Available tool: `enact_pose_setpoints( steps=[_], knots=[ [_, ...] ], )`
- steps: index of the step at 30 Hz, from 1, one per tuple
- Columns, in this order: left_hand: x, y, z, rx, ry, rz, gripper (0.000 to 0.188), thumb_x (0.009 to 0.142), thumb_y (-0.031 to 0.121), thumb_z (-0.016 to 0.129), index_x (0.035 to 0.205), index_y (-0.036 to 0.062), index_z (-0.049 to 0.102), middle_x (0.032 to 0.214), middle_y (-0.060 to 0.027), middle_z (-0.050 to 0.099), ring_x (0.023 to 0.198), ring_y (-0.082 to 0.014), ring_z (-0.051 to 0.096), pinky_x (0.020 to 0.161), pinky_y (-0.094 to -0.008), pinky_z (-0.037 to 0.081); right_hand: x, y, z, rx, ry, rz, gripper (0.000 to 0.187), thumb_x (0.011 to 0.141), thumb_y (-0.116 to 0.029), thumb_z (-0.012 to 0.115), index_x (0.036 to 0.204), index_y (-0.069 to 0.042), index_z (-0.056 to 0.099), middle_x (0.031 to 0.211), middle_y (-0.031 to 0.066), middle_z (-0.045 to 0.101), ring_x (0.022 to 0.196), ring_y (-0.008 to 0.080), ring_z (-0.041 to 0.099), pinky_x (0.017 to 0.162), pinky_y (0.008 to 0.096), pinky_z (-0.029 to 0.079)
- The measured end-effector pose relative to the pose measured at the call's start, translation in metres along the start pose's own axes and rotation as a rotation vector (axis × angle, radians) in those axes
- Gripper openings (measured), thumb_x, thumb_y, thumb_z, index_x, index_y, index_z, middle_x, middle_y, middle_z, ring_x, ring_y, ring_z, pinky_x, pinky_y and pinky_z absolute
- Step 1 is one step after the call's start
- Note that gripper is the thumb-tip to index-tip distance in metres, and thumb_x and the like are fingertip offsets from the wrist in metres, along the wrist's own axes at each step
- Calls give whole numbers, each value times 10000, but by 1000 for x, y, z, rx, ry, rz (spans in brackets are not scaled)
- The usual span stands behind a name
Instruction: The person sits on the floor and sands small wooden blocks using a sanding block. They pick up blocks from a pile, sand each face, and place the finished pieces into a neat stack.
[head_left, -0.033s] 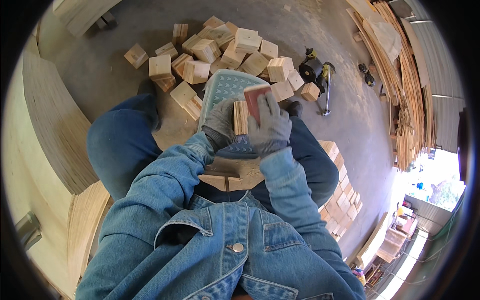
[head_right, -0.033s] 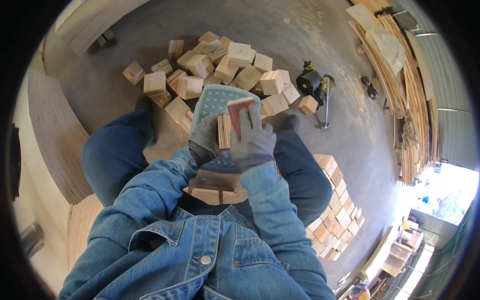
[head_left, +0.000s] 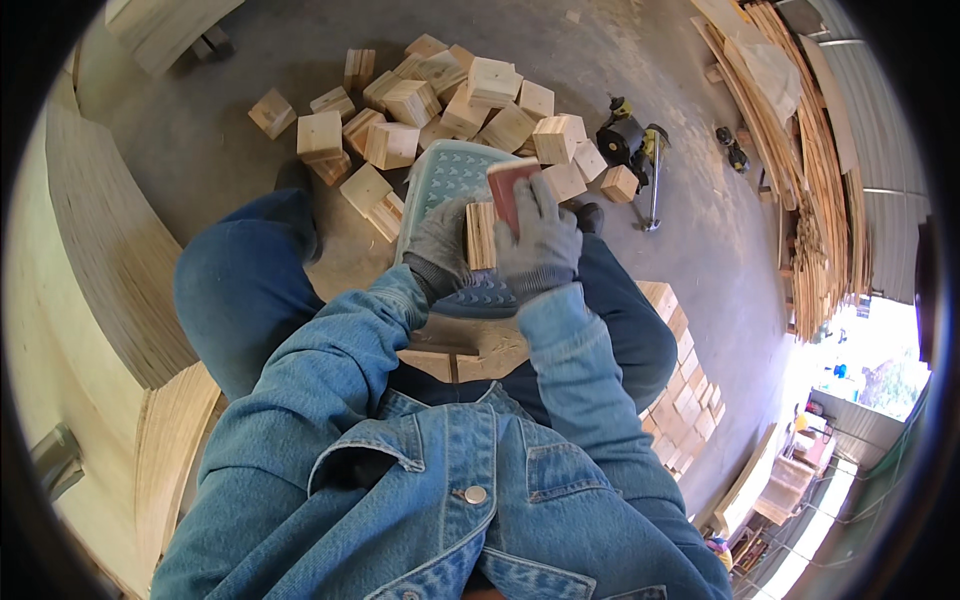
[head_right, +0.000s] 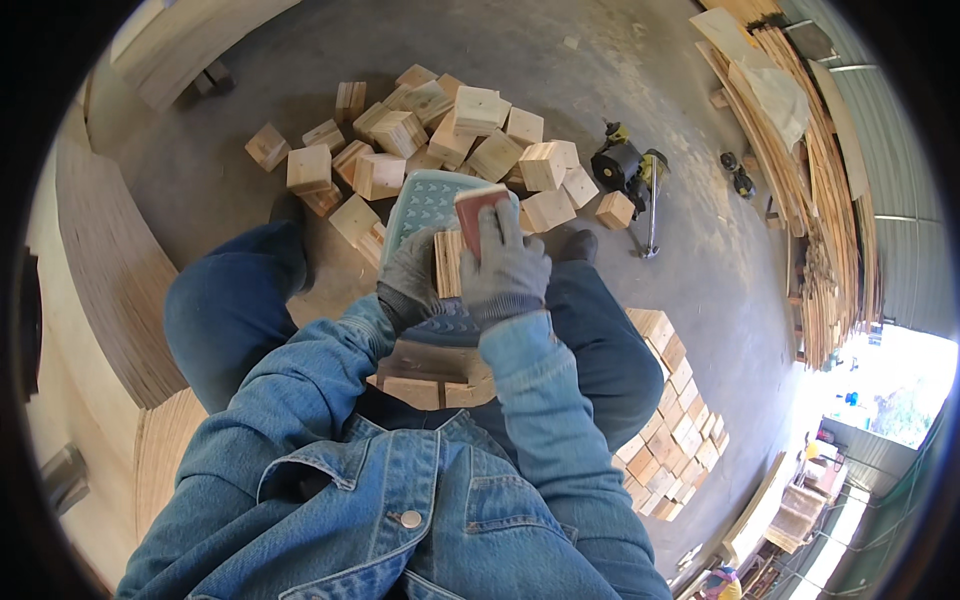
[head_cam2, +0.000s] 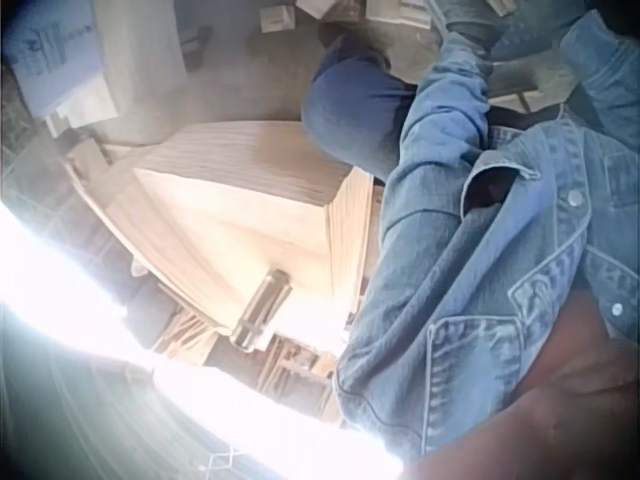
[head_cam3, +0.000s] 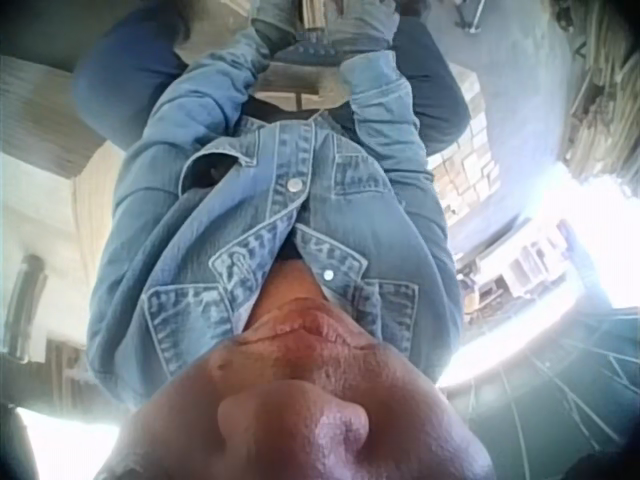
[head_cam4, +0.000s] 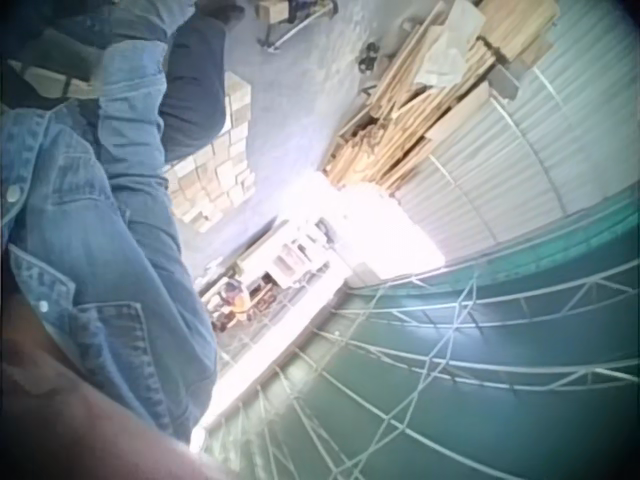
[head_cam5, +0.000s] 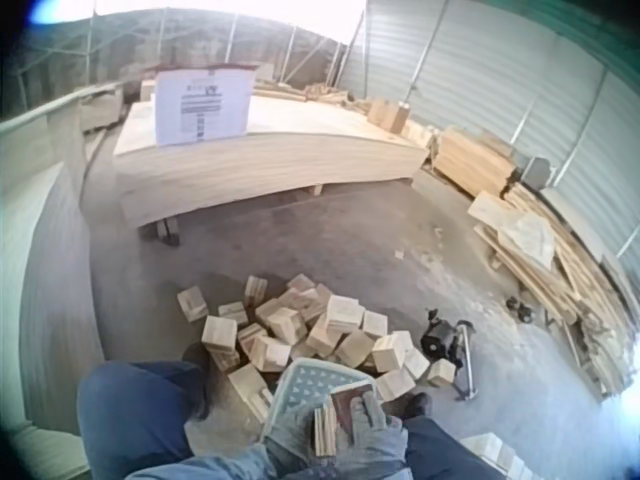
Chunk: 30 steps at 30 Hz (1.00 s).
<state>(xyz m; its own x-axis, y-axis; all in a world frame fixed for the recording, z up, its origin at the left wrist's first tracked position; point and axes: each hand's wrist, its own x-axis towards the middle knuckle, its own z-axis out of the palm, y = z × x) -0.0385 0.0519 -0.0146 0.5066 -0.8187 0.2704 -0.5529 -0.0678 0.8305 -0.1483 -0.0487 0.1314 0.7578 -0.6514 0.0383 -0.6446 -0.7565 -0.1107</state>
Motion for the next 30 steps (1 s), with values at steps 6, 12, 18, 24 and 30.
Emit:
enact_pose_setpoints(
  steps=[6,12,18,24,30],
  knots=[
    [-1,-19,15,-187,-48,-39,816,700,223,899,1378,60,475,1260,-163,586,1143,-353,609,1041,-433,500,18,6,16,3,16,37,685,892,-398,688,1504,-126,544,1635,87,431,1202,442,601,1019,561,484],
    [3,7,-3,19,-34,16,799,702,276,891,1372,73,507,1245,-179,592,1162,-380,592,1057,-456,478,-86,11,-7,86,-43,-26,695,847,-336,733,1474,-87,567,1595,142,460,1230,466,564,1034,574,464],
    [1,2,1,38,-54,0,856,680,318,902,1396,77,498,1268,-186,581,1191,-388,574,1074,-461,461,-109,17,0,75,-4,-68,693,826,-307,756,1456,-78,583,1562,144,492,1221,441,562,1042,558,451],
    [-2,7,-4,71,-7,-47,908,637,289,930,1402,82,486,1262,-180,581,1179,-390,584,1058,-455,479,-4,15,9,33,35,0,676,855,-350,721,1478,-133,577,1586,92,492,1187,425,603,1010,526,499],
    [-1,-4,5,56,24,15,909,619,304,929,1390,88,498,1264,-181,588,1171,-395,596,1049,-452,494,37,44,39,413,33,128,686,927,-349,707,1540,-109,513,1540,148,544,1312,357,589,1128,416,455]
  ],
)
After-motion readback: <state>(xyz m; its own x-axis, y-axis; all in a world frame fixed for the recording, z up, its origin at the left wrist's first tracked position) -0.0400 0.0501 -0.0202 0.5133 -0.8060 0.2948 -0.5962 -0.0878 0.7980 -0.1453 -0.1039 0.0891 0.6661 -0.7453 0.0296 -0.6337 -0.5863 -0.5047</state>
